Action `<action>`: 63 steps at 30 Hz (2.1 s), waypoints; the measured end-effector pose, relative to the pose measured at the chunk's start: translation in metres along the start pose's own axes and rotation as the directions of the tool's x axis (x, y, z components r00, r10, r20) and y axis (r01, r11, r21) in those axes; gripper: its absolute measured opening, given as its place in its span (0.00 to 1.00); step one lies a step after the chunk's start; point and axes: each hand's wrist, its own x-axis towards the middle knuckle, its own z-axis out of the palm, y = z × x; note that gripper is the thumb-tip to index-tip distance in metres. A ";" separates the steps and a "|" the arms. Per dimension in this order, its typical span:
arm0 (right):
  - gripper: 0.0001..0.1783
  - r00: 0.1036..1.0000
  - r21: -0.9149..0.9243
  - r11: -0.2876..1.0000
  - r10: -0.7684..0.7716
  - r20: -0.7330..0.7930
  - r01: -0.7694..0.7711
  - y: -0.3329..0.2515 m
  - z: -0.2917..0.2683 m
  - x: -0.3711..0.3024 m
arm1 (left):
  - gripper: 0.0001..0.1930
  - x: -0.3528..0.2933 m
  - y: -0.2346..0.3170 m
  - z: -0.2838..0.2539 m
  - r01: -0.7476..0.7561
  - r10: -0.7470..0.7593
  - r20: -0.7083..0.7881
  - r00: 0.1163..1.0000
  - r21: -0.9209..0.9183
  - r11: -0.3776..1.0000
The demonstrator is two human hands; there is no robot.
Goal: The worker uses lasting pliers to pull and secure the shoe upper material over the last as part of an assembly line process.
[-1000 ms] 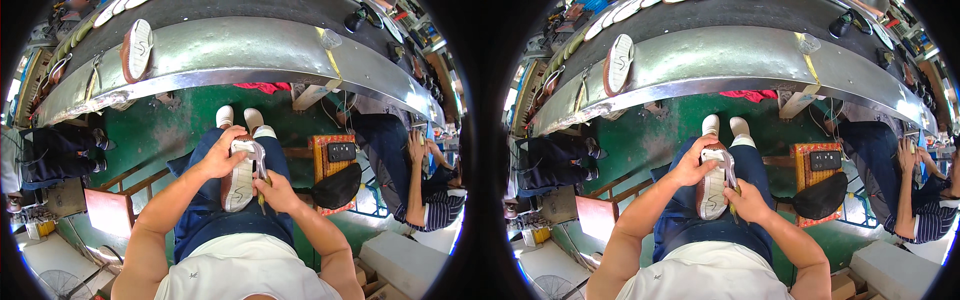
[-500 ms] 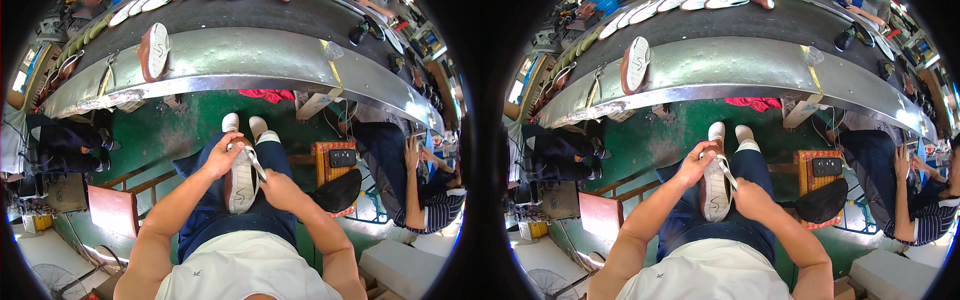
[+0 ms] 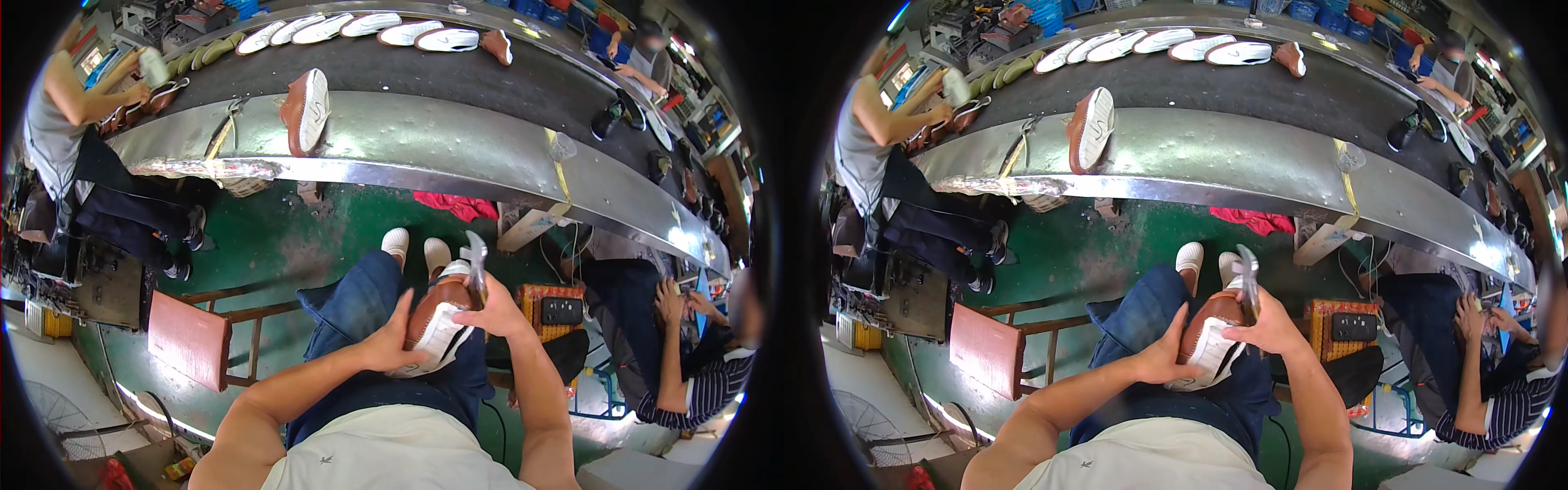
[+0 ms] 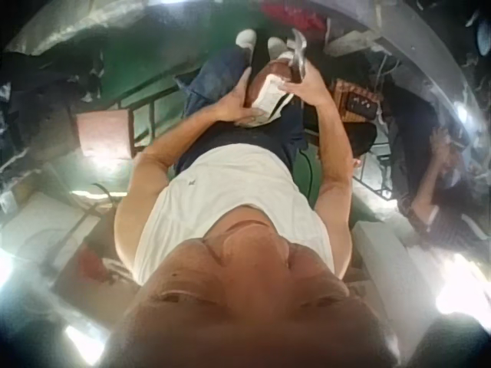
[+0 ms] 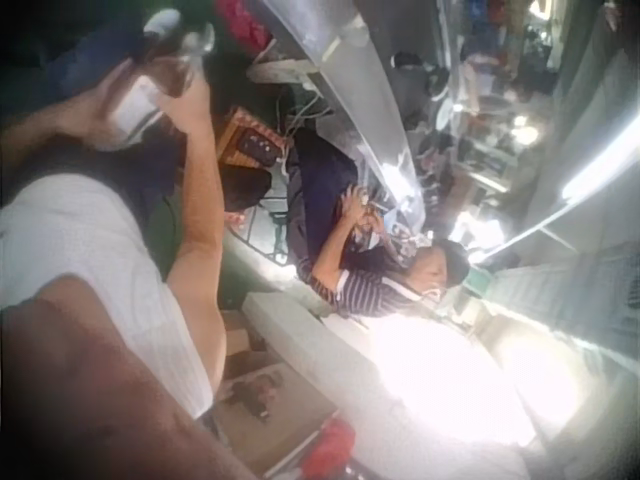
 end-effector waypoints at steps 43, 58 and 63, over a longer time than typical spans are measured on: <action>0.21 0.723 -0.683 0.704 0.574 0.385 -0.194 -0.043 0.006 -0.024 | 0.10 0.003 -0.017 0.020 0.172 -0.181 -0.123 0.976 -0.081 0.982; 0.15 0.956 -0.424 0.887 0.260 0.136 -0.181 0.030 0.061 -0.045 | 0.35 0.015 -0.040 0.036 0.528 -0.422 0.419 0.804 -0.829 0.184; 0.17 0.906 -0.207 0.901 0.409 0.107 -0.382 0.038 0.063 -0.058 | 0.39 0.025 -0.048 0.044 0.576 -0.471 0.409 0.782 -0.764 0.292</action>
